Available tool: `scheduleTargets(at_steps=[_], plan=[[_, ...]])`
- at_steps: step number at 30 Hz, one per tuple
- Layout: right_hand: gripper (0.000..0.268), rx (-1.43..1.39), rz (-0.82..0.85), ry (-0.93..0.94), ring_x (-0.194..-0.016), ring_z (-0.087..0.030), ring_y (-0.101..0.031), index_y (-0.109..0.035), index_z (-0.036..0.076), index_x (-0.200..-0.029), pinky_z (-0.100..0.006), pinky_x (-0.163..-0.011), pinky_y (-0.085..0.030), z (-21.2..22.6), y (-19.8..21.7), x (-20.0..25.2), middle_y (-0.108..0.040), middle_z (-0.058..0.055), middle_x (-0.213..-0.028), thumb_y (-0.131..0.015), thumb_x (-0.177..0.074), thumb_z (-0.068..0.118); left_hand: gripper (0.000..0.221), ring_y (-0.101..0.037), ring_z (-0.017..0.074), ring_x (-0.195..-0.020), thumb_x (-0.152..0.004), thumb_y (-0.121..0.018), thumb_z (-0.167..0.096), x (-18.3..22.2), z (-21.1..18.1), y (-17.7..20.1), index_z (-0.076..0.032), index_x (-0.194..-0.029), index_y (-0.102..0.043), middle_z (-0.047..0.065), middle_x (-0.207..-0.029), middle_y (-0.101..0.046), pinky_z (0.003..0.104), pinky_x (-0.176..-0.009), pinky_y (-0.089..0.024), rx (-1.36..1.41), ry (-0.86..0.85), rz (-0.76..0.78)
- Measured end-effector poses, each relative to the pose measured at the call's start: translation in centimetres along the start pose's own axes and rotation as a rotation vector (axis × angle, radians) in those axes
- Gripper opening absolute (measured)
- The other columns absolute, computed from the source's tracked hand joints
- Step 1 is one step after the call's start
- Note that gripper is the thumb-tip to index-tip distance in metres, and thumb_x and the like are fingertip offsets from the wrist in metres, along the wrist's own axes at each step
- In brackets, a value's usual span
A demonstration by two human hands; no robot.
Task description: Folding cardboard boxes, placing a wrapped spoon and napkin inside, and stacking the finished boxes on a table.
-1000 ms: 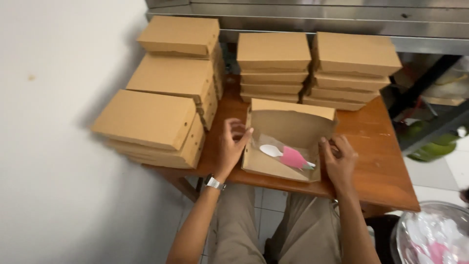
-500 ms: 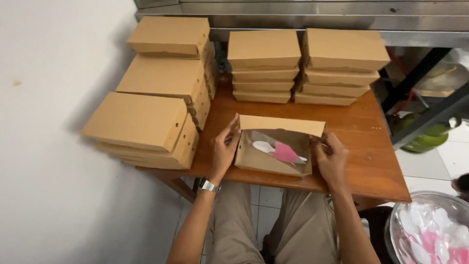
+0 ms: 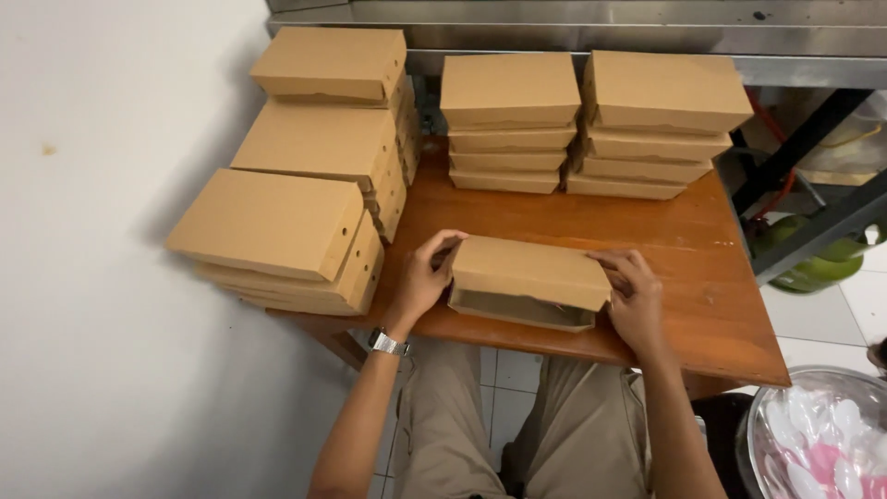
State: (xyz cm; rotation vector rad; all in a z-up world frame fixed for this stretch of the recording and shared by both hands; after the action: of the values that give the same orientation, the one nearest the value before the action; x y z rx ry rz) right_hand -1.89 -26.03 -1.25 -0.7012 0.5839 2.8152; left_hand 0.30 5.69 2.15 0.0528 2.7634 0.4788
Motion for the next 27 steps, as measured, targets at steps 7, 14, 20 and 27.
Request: scheduleTargets(at_steps=[7,14,20,27], plan=[[0.071,0.009,0.297,0.015,-0.134,-0.041,-0.055,-0.067,0.006,-0.133,-0.051,-0.111,-0.046,4.8,0.9,1.2,-0.057,-0.018,-0.141,-0.049,-0.074,-0.028,0.041,-0.054,0.0423,-0.13,-0.089,-0.048,0.008,1.1,-1.9,0.4,-0.009,-0.123,-0.064,0.021,-0.137,-0.062,0.055,-0.107,-0.045,-0.042,-0.015,0.141],[0.115,0.018,0.582,-0.229,-0.149,-0.054,-0.021,-0.031,0.009,-0.16,-0.066,-0.121,-0.017,6.1,-1.1,3.7,-0.027,-0.035,-0.159,-0.091,-0.062,-0.002,0.054,-0.014,0.0524,-0.147,-0.092,-0.059,-0.02,2.8,-6.4,-2.2,-0.007,-0.143,-0.045,0.03,-0.161,-0.023,0.068,-0.117,-0.014,-0.25,0.089,0.487],[0.115,-0.198,0.438,-0.153,-0.146,-0.039,-0.036,-0.038,0.01,-0.158,-0.059,-0.121,-0.026,3.7,-1.0,3.5,-0.043,-0.022,-0.149,-0.094,-0.058,-0.002,0.062,0.002,0.0469,-0.153,-0.097,-0.051,-0.038,3.0,-7.3,-7.1,-0.016,-0.154,-0.041,0.027,-0.167,-0.006,0.063,-0.119,0.008,-0.511,-0.104,0.698],[0.072,-0.562,0.005,0.186,-0.147,-0.03,-0.034,-0.04,0.0,-0.154,-0.055,-0.119,-0.03,9.2,-2.6,2.1,-0.035,-0.02,-0.157,-0.048,-0.101,0.047,0.08,0.002,0.052,-0.152,-0.104,-0.04,-0.051,2.9,-14.0,-9.7,-0.013,-0.163,-0.001,0.03,-0.166,-0.002,0.071,-0.116,0.006,0.001,-0.287,0.698]])
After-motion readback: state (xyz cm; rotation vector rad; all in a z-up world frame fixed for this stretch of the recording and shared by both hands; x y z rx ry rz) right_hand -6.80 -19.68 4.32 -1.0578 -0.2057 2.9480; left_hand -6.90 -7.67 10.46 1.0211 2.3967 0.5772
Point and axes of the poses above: each hand's wrist, its own x-axis away from the middle knuckle, its own y-axis out of the back of the hand, z = x × y, the point moved 9 cm from there along -x, towards the middle knuckle
